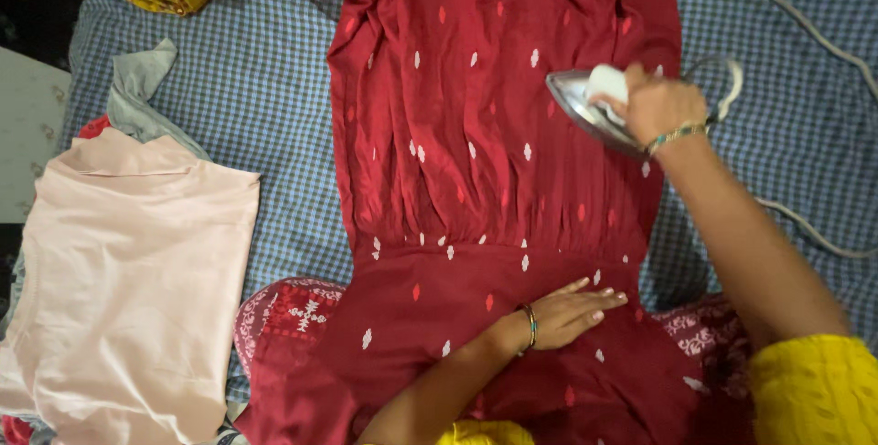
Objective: The person irons a red patterned dress laid out on a bed. They use an electric iron to smooth the fabric, periodically lifting and repositioning the dress to access different sections.
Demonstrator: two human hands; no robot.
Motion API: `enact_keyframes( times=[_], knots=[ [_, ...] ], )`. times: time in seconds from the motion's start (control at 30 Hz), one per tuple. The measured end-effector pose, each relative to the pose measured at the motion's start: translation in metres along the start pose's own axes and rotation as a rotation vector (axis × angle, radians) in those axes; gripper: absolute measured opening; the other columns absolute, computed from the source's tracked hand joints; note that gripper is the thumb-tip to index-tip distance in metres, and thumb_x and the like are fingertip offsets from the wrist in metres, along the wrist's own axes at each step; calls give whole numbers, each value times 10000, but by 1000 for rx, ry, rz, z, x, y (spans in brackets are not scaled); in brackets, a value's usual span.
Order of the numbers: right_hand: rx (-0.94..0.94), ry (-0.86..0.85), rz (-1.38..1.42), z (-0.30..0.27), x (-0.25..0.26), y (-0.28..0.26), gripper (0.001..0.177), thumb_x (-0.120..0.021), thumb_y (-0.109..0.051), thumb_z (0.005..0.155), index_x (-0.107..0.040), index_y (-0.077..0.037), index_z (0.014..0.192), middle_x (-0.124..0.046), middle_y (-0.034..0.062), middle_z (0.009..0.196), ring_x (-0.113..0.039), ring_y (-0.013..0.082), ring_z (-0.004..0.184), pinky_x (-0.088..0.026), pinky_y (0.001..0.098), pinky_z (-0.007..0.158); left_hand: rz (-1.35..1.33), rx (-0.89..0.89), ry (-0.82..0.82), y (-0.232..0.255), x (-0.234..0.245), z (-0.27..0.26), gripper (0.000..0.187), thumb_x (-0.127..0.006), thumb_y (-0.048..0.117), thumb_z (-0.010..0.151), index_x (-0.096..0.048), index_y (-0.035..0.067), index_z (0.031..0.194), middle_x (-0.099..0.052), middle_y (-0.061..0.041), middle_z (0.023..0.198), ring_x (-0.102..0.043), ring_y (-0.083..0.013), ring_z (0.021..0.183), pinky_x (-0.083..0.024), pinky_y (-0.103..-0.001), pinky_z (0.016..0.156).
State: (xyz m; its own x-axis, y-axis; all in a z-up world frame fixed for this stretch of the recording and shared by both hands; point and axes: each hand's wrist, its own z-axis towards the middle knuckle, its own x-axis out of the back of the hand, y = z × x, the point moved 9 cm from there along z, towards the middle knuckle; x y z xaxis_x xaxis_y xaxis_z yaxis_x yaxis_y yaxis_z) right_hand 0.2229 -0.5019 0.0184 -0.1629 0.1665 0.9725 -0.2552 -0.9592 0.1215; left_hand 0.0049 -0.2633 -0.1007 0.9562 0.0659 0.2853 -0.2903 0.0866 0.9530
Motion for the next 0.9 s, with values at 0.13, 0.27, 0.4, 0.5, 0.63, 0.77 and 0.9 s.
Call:
enact_keyframes(
  times=[0.13, 0.27, 0.4, 0.5, 0.63, 0.77, 0.9],
  knots=[
    [-26, 90, -52, 52, -10, 27, 763, -569, -796, 1044, -630, -44, 929, -701, 129, 747, -698, 326, 625, -540, 449, 544, -24, 0, 16, -2, 3, 1, 519, -230, 342, 1161, -354, 119, 1613, -425, -63, 1645, -346, -245, 1570, -142, -505, 1344],
    [-64, 8, -102, 69, -25, 35, 764, -520, -785, 1027, -632, -38, 913, -688, 145, 684, -690, 328, 583, -533, 447, 520, -31, -8, 15, -6, 2, -1, 525, -227, 345, 1160, -337, 113, 1618, -420, -66, 1645, -345, -253, 1566, -141, -509, 1339],
    [-93, -114, -7, 60, -26, 32, 788, -493, -795, 1048, -661, -26, 1053, -715, 200, 757, -707, 378, 662, -540, 497, 580, 19, -14, 10, -2, 1, 2, 532, -244, 367, 1167, -344, 113, 1624, -443, -75, 1628, -363, -257, 1561, -159, -508, 1350],
    [-84, -228, 41, 41, -21, 18, 774, -475, -785, 1010, -670, -46, 1130, -734, 225, 837, -719, 408, 737, -548, 532, 637, 207, 11, -69, 5, 10, -7, 549, -295, 409, 1154, -377, 138, 1624, -497, -66, 1591, -408, -231, 1549, -180, -488, 1388],
    [-16, -342, 8, -17, -2, -5, 714, -476, -760, 967, -669, -116, 1209, -751, 223, 865, -734, 418, 777, -565, 541, 726, 554, 43, -148, 8, 41, -41, 542, -361, 445, 1092, -430, 191, 1565, -493, -30, 1597, -340, -209, 1572, -130, -511, 1355],
    [-111, -390, 62, -79, 29, -24, 688, -485, -748, 961, -676, -122, 1171, -751, 224, 833, -739, 403, 741, -566, 523, 683, 584, 112, -152, 17, 51, -77, 577, -348, 421, 1058, -349, 192, 1588, -311, -48, 1687, -162, -242, 1587, -5, -595, 1264],
    [-58, -55, 180, -143, 80, -69, 562, -613, -633, 948, -706, -94, 1078, -743, 175, 869, -720, 360, 742, -557, 478, 651, 528, 221, -308, 10, 25, -81, 648, -320, 453, 1055, -221, 164, 1626, -213, -27, 1705, -111, -225, 1591, 42, -625, 1245]
  ],
)
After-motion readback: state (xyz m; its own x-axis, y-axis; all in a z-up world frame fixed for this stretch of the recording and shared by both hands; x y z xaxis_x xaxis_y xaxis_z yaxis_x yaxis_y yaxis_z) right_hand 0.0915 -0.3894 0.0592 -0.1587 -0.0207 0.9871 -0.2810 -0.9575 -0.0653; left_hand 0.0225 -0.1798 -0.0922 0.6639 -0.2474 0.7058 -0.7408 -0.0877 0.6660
